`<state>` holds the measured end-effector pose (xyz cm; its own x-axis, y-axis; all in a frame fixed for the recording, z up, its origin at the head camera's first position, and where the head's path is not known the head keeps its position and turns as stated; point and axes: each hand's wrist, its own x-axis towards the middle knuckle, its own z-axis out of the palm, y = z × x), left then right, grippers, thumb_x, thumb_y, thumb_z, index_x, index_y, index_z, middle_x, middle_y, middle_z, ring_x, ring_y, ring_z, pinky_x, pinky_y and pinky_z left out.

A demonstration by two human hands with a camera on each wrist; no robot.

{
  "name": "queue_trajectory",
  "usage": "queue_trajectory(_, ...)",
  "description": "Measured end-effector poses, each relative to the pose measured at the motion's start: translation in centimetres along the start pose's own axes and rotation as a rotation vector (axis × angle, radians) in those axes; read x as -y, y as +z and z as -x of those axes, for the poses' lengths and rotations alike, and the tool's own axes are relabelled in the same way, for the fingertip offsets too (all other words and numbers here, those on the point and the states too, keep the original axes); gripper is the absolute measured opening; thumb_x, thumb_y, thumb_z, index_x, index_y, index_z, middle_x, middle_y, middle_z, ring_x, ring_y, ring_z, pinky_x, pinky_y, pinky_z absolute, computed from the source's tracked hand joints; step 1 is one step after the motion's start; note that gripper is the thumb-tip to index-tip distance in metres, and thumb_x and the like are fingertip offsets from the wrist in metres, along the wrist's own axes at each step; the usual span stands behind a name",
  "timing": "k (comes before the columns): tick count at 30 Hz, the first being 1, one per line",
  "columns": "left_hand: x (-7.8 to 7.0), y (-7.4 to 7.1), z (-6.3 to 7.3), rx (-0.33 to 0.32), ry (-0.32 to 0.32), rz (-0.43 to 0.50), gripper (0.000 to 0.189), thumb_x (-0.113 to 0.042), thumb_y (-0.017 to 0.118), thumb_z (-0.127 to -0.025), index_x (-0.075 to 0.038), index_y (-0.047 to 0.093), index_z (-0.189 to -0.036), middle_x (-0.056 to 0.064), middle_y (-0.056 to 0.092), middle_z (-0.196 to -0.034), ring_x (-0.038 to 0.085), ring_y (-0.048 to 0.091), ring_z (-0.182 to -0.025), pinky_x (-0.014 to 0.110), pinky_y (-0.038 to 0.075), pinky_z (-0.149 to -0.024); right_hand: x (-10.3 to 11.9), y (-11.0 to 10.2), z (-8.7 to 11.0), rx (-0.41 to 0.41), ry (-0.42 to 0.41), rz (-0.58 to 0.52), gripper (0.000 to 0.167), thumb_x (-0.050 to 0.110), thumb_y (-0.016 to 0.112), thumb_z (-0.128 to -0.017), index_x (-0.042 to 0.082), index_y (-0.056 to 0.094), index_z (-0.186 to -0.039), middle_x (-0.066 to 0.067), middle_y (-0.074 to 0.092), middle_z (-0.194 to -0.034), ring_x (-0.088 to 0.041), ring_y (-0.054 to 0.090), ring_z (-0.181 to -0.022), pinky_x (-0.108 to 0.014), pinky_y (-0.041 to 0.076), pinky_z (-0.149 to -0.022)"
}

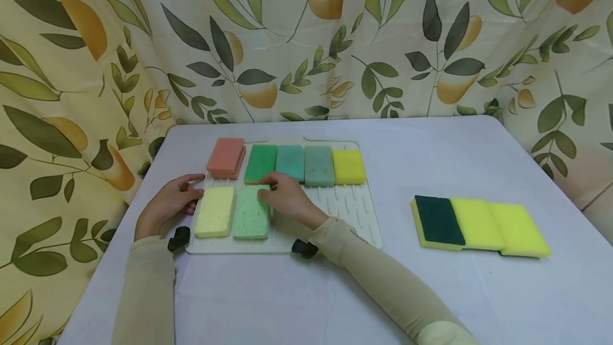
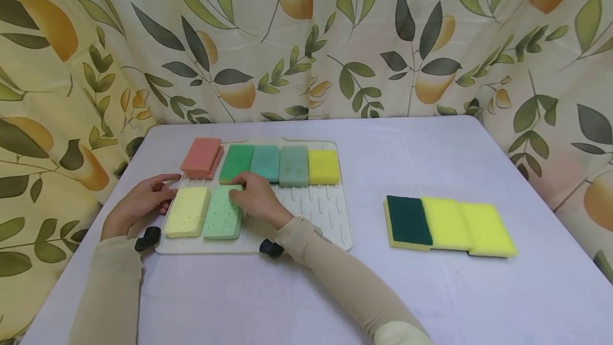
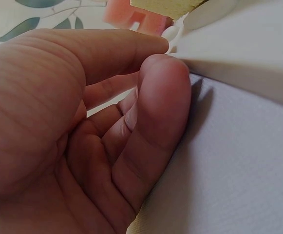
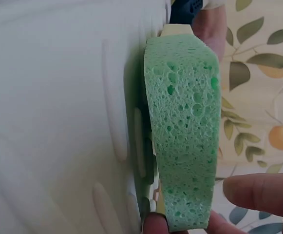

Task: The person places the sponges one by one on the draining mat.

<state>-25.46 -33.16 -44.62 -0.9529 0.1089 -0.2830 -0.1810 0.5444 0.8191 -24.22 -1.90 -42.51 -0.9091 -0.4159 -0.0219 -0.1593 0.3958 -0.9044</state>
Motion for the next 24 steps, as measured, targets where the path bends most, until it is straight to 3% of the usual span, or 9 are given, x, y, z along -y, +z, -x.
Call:
queue_trajectory(12,0.6,0.0,-0.2,0.009,0.01,-0.001,0.06,-0.012,0.061,-0.11,0.006,0.036,-0.162,0.008,0.055,-0.091,0.015,0.056,-0.07,0.026,0.054,-0.064,0.2,-0.7,0.9,0.023,-0.002,-0.008,0.033,0.02,0.06,-0.109,0.0,0.067,-0.135,-0.011,0.068,-0.126,-0.026,0.063,-0.118,-0.041,0.055,-0.092)
queue_trajectory(19,0.4,0.0,-0.2,0.004,-0.019,0.002,0.06,-0.012,0.061,-0.11,0.003,0.037,-0.162,0.009,0.055,-0.093,0.016,0.056,-0.072,0.026,0.054,-0.066,0.5,-1.6,1.4,0.057,0.001,0.008,0.041,0.026,0.058,-0.111,0.002,0.064,-0.143,-0.011,0.065,-0.14,-0.029,0.059,-0.132,-0.047,0.051,-0.105)
queue_trajectory(24,0.4,0.0,-0.1,0.009,-0.025,-0.004,0.061,-0.012,0.06,-0.11,0.003,0.036,-0.163,0.01,0.055,-0.094,0.017,0.056,-0.074,0.026,0.055,-0.066,1.0,-2.6,2.1,0.069,-0.006,0.015,0.046,0.029,0.057,-0.111,0.002,0.06,-0.149,-0.012,0.061,-0.147,-0.03,0.056,-0.137,-0.047,0.05,-0.107)
